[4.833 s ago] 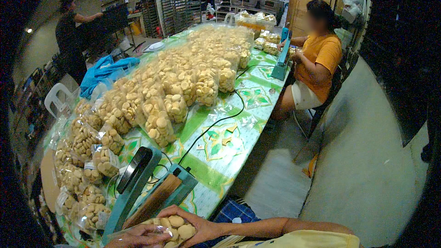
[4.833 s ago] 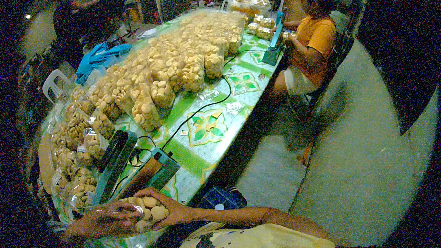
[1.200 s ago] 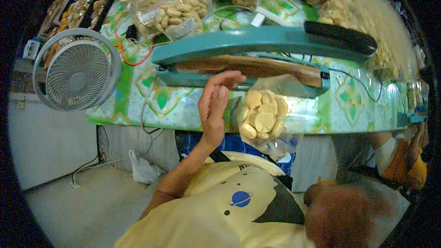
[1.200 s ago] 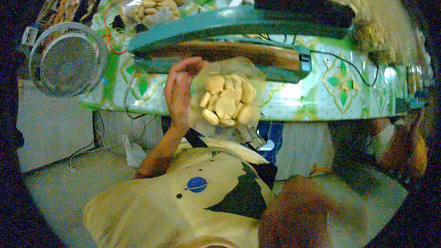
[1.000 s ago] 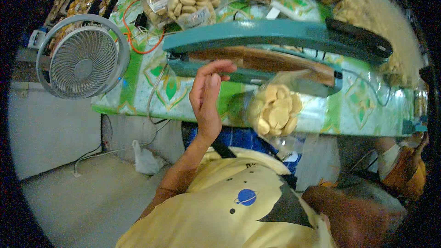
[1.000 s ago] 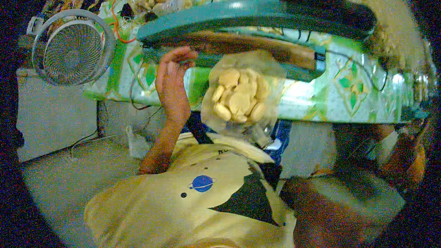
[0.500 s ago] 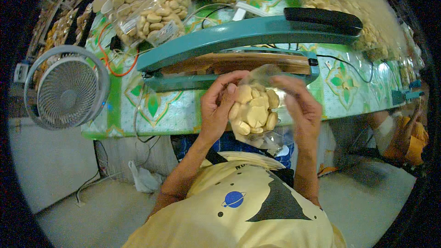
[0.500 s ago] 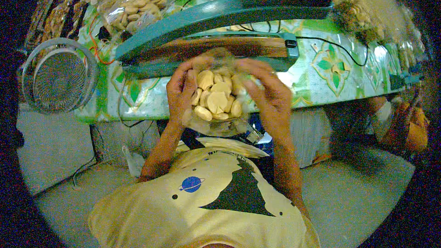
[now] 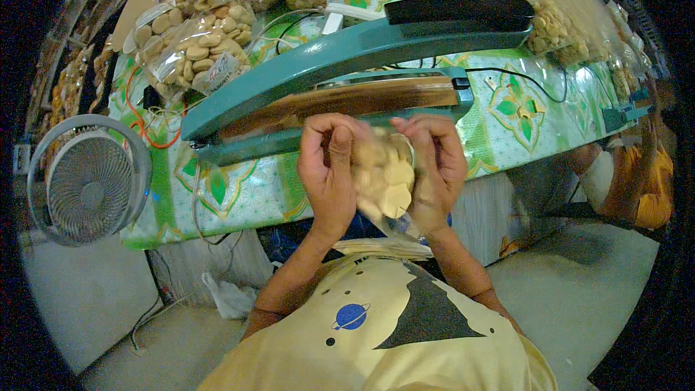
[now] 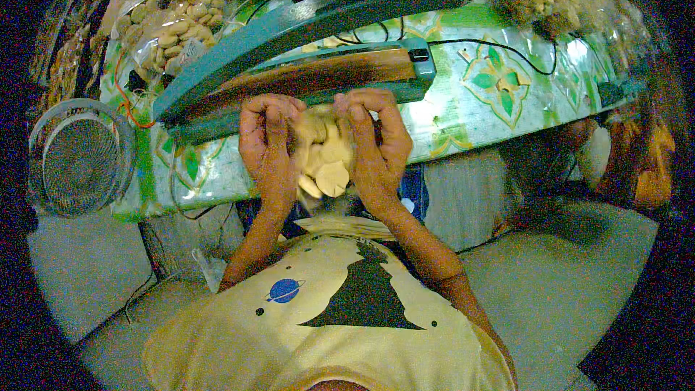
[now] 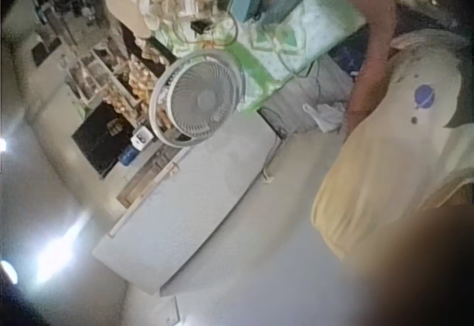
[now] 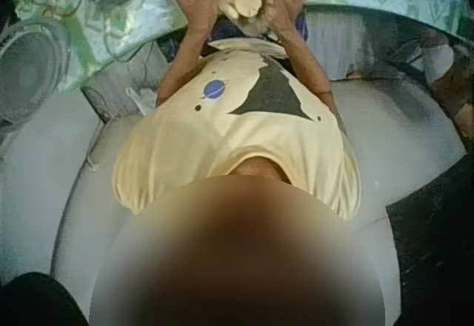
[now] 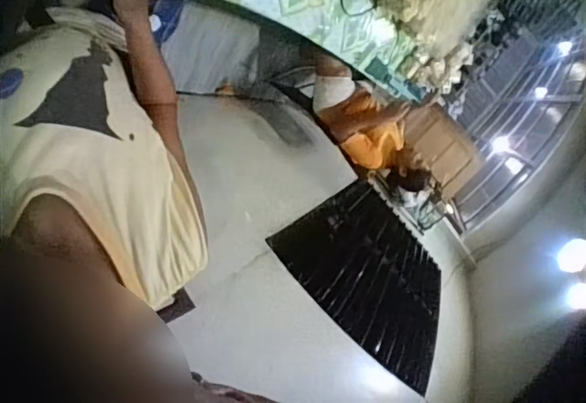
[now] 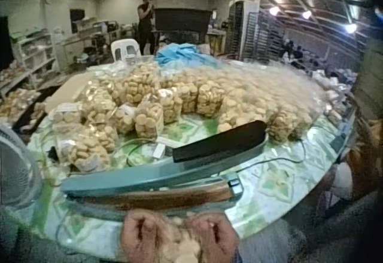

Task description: The person fills clear plastic bags with round cookies, folds the tops, and seals them using a handheld heat sealer. Sealed bags are placed on the table. The process repeats continuously.

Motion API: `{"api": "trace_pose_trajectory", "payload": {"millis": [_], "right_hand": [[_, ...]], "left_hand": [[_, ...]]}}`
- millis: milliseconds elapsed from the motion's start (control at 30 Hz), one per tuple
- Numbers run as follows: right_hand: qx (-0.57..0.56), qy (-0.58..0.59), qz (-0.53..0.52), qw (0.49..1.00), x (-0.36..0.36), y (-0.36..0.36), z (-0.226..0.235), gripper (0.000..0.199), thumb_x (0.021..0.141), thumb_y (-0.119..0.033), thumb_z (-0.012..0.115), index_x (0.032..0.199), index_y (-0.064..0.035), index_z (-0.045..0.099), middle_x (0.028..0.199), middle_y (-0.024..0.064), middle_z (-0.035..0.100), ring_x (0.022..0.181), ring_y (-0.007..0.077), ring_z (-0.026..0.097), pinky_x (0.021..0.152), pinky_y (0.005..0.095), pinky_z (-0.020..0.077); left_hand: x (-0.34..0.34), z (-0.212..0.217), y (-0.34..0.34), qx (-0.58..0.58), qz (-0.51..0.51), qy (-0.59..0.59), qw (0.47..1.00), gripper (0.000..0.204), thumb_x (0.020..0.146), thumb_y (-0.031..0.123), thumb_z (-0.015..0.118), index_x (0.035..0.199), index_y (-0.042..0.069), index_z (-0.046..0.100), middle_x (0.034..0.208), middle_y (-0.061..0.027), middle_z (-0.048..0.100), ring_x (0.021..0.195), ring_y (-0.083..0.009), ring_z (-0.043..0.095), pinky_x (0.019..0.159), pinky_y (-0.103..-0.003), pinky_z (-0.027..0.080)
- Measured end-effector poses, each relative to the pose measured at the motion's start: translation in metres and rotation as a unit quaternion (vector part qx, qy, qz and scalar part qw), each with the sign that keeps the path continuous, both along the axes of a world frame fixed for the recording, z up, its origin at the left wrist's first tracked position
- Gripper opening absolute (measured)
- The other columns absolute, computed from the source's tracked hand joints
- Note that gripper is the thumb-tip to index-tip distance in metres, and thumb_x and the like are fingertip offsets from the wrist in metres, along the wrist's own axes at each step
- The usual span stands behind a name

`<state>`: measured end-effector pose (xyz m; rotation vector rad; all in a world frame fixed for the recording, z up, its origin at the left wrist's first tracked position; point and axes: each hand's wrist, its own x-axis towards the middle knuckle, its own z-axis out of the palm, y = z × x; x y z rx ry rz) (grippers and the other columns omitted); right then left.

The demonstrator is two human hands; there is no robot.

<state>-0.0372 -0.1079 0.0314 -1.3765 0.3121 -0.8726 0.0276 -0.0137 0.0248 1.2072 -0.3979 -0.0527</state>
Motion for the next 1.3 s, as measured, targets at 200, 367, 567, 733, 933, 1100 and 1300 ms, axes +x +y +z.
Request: {"api": "trace_pose_trajectory", "payload": {"millis": [200,367,567,733,933,1100,1300], "right_hand": [[-0.070,0.000,-0.068,0.995,-0.011,0.001,0.007,0.009,0.091,-0.005,0.058,0.098,-0.0018,0.062,0.101,0.0137,0.061,0.103,0.0228,0.056,0.088,0.0341,0.0458],[-0.245,0.062,0.004,0.968,-0.049,-0.002,0.006,0.031,0.090,-0.025,0.062,0.110,-0.0024,0.068,0.112,0.0159,0.062,0.104,0.0285,0.056,0.089,0.0383,0.0449],[-0.291,0.068,0.010,0.954,-0.045,0.005,-0.001,0.029,0.081,-0.011,0.070,0.109,-0.0020,0.070,0.110,0.0111,0.065,0.099,0.0273,0.058,0.085,0.0378,0.0462],[-0.256,0.042,0.003,0.966,-0.039,0.009,0.007,0.017,0.082,-0.006,0.068,0.098,-0.0014,0.070,0.102,0.0123,0.068,0.093,0.0271,0.061,0.083,0.0369,0.0473],[-0.199,0.023,0.025,0.979,-0.037,0.012,0.007,0.009,0.087,-0.005,0.063,0.091,0.0019,0.065,0.096,0.0142,0.064,0.093,0.0243,0.058,0.085,0.0347,0.0460],[-0.193,0.044,0.049,0.979,-0.037,0.009,0.010,0.010,0.084,-0.005,0.066,0.093,-0.0016,0.064,0.100,0.0123,0.061,0.095,0.0225,0.057,0.087,0.0329,0.0440],[-0.169,0.060,0.070,0.981,-0.038,0.008,0.009,0.013,0.083,-0.005,0.068,0.095,-0.0014,0.064,0.107,0.0130,0.057,0.100,0.0206,0.054,0.090,0.0319,0.0414]], "left_hand": [[0.006,-0.007,0.021,0.090,0.063,-0.201,0.973,0.008,0.092,0.006,0.057,0.097,0.001,0.059,0.110,-0.0157,0.059,0.102,-0.0264,0.058,0.089,-0.036,0.046],[-0.023,-0.009,0.060,0.242,0.027,-0.237,0.941,0.036,0.087,0.034,0.062,0.111,0.007,0.070,0.122,-0.0156,0.052,0.110,-0.0282,0.048,0.091,-0.039,0.043],[-0.030,-0.008,0.048,0.243,0.056,-0.261,0.933,0.033,0.084,0.024,0.068,0.113,0.008,0.070,0.102,-0.0066,0.062,0.095,-0.0245,0.052,0.081,-0.038,0.044],[-0.030,-0.001,0.049,0.251,0.082,-0.279,0.923,0.026,0.081,0.020,0.071,0.103,0.007,0.073,0.095,-0.0069,0.062,0.087,-0.0231,0.054,0.076,-0.034,0.045],[-0.035,-0.002,0.058,0.219,0.084,-0.103,0.967,0.022,0.075,0.020,0.078,0.090,0.005,0.071,0.092,-0.0060,0.061,0.087,-0.0226,0.054,0.076,-0.034,0.045],[-0.025,-0.004,0.060,0.211,0.057,-0.258,0.941,0.045,0.067,0.022,0.085,0.103,0.007,0.061,0.103,-0.0090,0.055,0.093,-0.0252,0.053,0.082,-0.037,0.044],[-0.020,-0.022,0.061,0.179,0.082,-0.239,0.951,0.050,0.066,0.019,0.082,0.105,0.008,0.051,0.113,-0.0128,0.047,0.098,-0.0288,0.053,0.088,-0.040,0.044]]}}
